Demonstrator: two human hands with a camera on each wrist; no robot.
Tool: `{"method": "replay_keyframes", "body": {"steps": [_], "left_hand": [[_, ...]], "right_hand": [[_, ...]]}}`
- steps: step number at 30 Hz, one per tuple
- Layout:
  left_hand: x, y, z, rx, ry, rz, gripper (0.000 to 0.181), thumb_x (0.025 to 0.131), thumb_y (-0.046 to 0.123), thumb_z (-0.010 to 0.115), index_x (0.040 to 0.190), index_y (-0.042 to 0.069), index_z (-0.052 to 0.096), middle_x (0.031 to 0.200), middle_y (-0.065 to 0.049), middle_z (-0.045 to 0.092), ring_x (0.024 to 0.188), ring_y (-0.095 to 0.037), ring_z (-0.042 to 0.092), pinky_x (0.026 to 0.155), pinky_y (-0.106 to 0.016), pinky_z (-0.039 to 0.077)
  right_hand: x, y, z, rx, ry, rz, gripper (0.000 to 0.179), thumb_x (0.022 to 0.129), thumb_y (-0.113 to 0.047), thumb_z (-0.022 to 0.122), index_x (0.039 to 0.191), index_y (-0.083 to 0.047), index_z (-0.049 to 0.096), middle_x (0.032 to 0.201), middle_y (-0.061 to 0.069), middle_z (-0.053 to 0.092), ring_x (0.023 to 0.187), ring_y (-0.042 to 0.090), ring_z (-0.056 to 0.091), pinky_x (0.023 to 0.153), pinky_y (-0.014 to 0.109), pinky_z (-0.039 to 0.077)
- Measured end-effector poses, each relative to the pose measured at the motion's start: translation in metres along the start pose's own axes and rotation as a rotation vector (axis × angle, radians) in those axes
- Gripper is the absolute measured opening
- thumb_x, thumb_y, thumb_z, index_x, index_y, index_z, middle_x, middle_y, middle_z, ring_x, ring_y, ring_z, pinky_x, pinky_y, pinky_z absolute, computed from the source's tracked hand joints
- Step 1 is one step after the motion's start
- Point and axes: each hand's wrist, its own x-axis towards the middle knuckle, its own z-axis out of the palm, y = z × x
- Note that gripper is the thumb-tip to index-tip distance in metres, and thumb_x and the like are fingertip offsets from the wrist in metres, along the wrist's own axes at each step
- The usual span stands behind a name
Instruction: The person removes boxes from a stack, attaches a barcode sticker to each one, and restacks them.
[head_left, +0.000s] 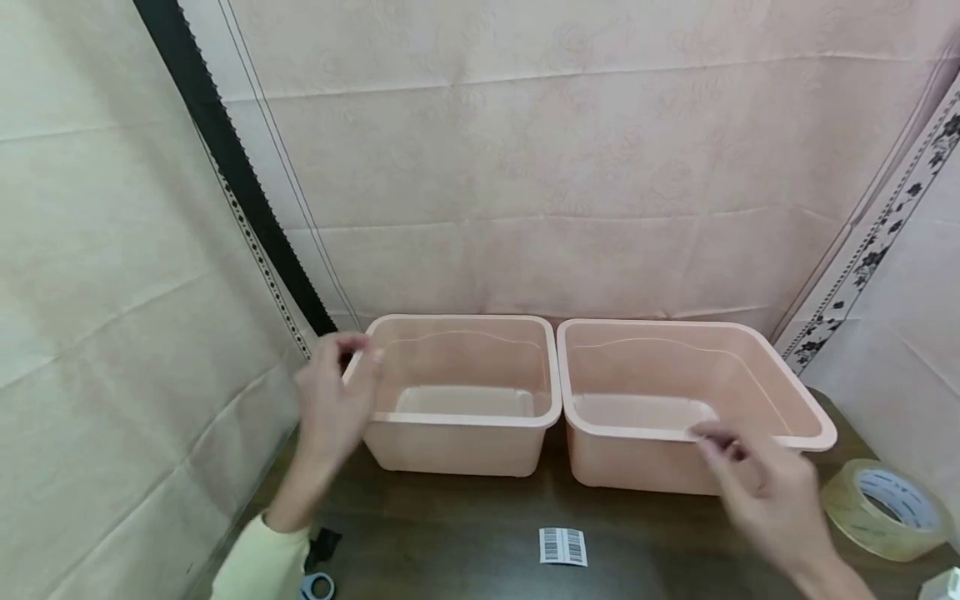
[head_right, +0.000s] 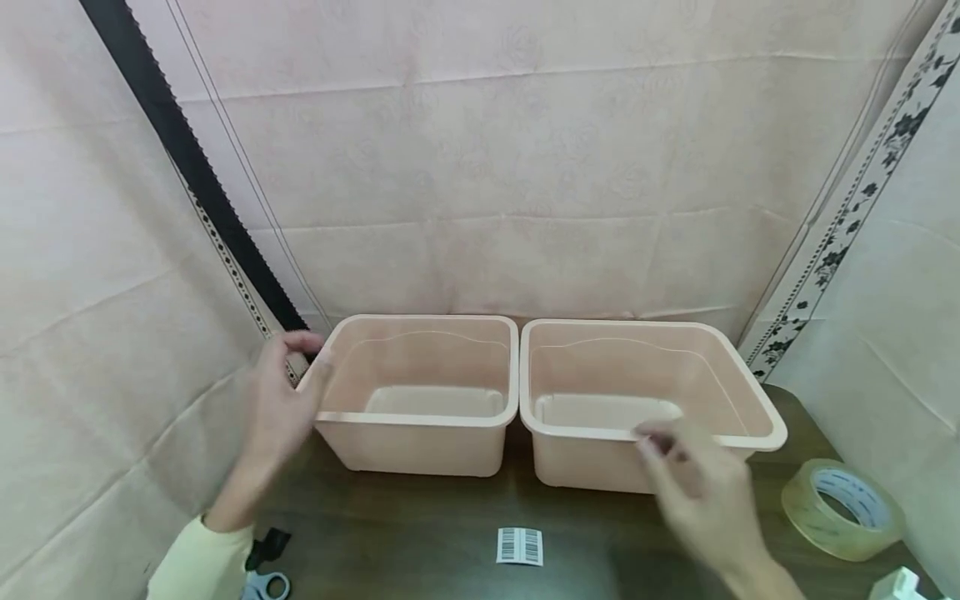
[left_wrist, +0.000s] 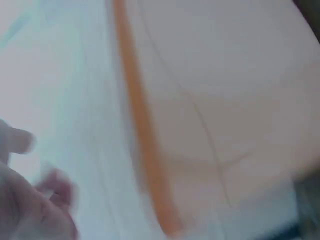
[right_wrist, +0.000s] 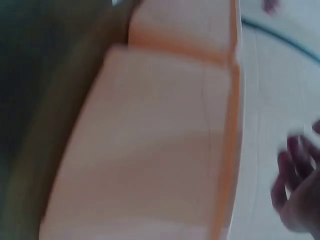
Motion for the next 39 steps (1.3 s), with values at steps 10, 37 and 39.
{"method": "replay_keyframes", "body": {"steps": [10, 37, 39], "left_hand": [[-0.088, 0.087, 0.082, 0.041, -0.822, 0.632, 0.022, 0.105, 0.043, 0.062, 0.089, 0.029, 0.065, 0.082, 0.020, 0.056, 0.068, 0.011, 0.045, 0.061, -0.003, 0.035], [-0.128, 0.021, 0.158, 0.407, -1.213, 0.095, 0.042, 0.077, 0.049, 0.094, 0.102, 0.030, 0.065, 0.087, 0.017, 0.056, 0.069, -0.002, 0.050, 0.059, -0.024, 0.042], [-0.130, 0.022, 0.159, 0.410, -1.229, 0.087, 0.039, 0.078, 0.047, 0.093, 0.097, 0.030, 0.064, 0.086, 0.018, 0.056, 0.068, -0.002, 0.050, 0.058, -0.024, 0.042]], "right_hand": [[-0.035, -0.038, 0.073, 0.039, -0.784, -0.032, 0.019, 0.100, -0.033, 0.075, 0.093, -0.040, 0.059, 0.083, -0.029, 0.051, 0.074, -0.011, 0.047, 0.065, 0.012, 0.040], [-0.063, 0.004, 0.110, 0.178, -1.034, 0.554, 0.035, 0.073, -0.023, 0.095, 0.094, -0.025, 0.067, 0.084, -0.004, 0.058, 0.074, 0.006, 0.049, 0.063, 0.024, 0.038], [-0.065, 0.002, 0.111, 0.167, -1.028, 0.563, 0.034, 0.072, -0.021, 0.095, 0.092, -0.025, 0.068, 0.084, -0.004, 0.058, 0.073, 0.006, 0.049, 0.062, 0.024, 0.038]]}}
